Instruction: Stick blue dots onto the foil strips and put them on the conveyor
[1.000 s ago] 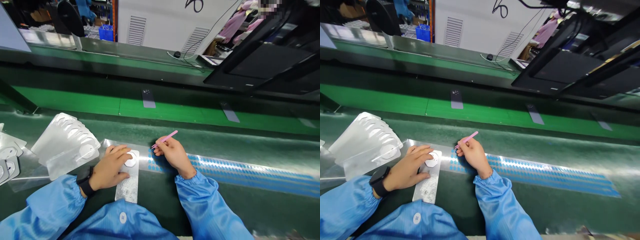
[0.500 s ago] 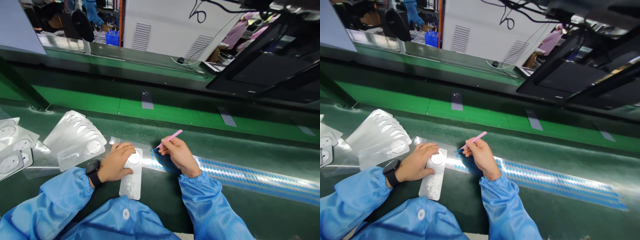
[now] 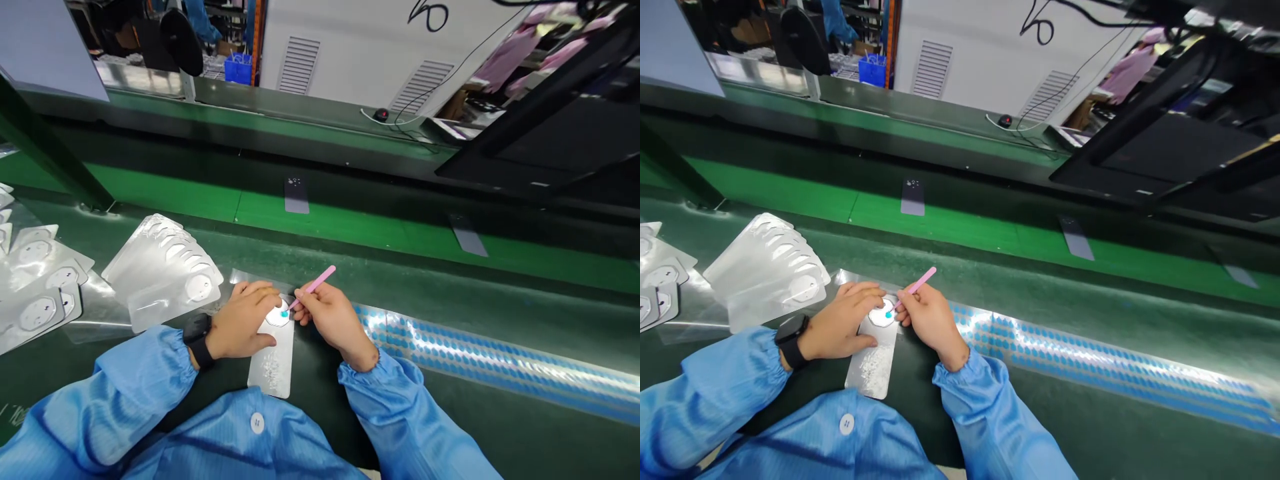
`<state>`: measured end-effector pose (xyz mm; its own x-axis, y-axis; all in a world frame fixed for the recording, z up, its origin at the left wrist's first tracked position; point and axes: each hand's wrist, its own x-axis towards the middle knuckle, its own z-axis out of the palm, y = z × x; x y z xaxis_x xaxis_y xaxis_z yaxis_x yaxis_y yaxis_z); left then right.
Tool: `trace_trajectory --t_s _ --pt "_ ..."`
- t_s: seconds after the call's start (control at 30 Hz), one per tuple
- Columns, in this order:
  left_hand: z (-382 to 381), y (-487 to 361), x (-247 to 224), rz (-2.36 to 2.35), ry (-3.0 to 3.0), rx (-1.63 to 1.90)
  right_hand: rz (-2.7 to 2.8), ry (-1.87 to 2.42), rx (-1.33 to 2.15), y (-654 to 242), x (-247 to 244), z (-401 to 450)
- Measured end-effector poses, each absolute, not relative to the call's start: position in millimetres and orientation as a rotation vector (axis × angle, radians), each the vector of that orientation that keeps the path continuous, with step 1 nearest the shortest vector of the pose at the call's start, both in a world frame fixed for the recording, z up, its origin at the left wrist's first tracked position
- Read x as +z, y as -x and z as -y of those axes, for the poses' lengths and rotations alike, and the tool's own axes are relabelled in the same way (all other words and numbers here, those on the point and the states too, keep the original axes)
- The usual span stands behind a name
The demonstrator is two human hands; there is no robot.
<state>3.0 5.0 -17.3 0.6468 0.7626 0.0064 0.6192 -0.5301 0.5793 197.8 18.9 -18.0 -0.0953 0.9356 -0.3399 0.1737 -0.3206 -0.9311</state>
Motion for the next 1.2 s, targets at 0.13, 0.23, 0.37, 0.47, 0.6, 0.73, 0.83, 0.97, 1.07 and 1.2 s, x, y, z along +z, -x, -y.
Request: trace_trajectory --t_s 0.13,0.23,0.37,0.47,0.6,0.73,0.83,0.97,1.07,1.2 --pt "-5.1 -2.6 -15.5 -1.064 -2.334 0.346 1.225 1.550 1.496 -198.9 -18.0 -21.2" --pt "-5.1 -2.4 -15.7 -1.053 -2.346 0.337 1.223 1.566 1.479 -197.4 -16.9 -20.7" --pt "-5.1 -2.2 -15.6 -1.047 -2.354 0.329 1.216 1.575 1.467 -196.7 -16.3 -19.0" --pt "-5.6 -2.2 -15.0 -1.049 -2.348 0.320 1.226 1.572 1.470 -197.2 -16.8 -18.7" --pt "-6.1 -2.5 -14.5 -1.053 -2.342 0.307 1.219 1.560 1.466 -197.7 -18.8 -18.9" --pt "-5.9 -3.1 -13.7 -1.065 -2.335 0.307 1.232 1.555 1.470 -197.7 -20.1 -19.0" --pt "-5.9 -3.4 -12.8 -1.068 -2.329 0.305 1.239 1.550 1.471 -197.7 -19.6 -18.9" --pt "-5.9 -2.9 -12.7 -1.063 -2.328 0.312 1.181 1.532 1.478 -197.2 -17.4 -19.1" --pt "-5.8 -2.5 -13.5 -1.065 -2.335 0.311 1.151 1.518 1.498 -196.5 -16.2 -19.3" --pt "-5.8 -2.2 -14.0 -1.059 -2.339 0.316 1.137 1.529 1.507 -196.1 -16.0 -20.0"
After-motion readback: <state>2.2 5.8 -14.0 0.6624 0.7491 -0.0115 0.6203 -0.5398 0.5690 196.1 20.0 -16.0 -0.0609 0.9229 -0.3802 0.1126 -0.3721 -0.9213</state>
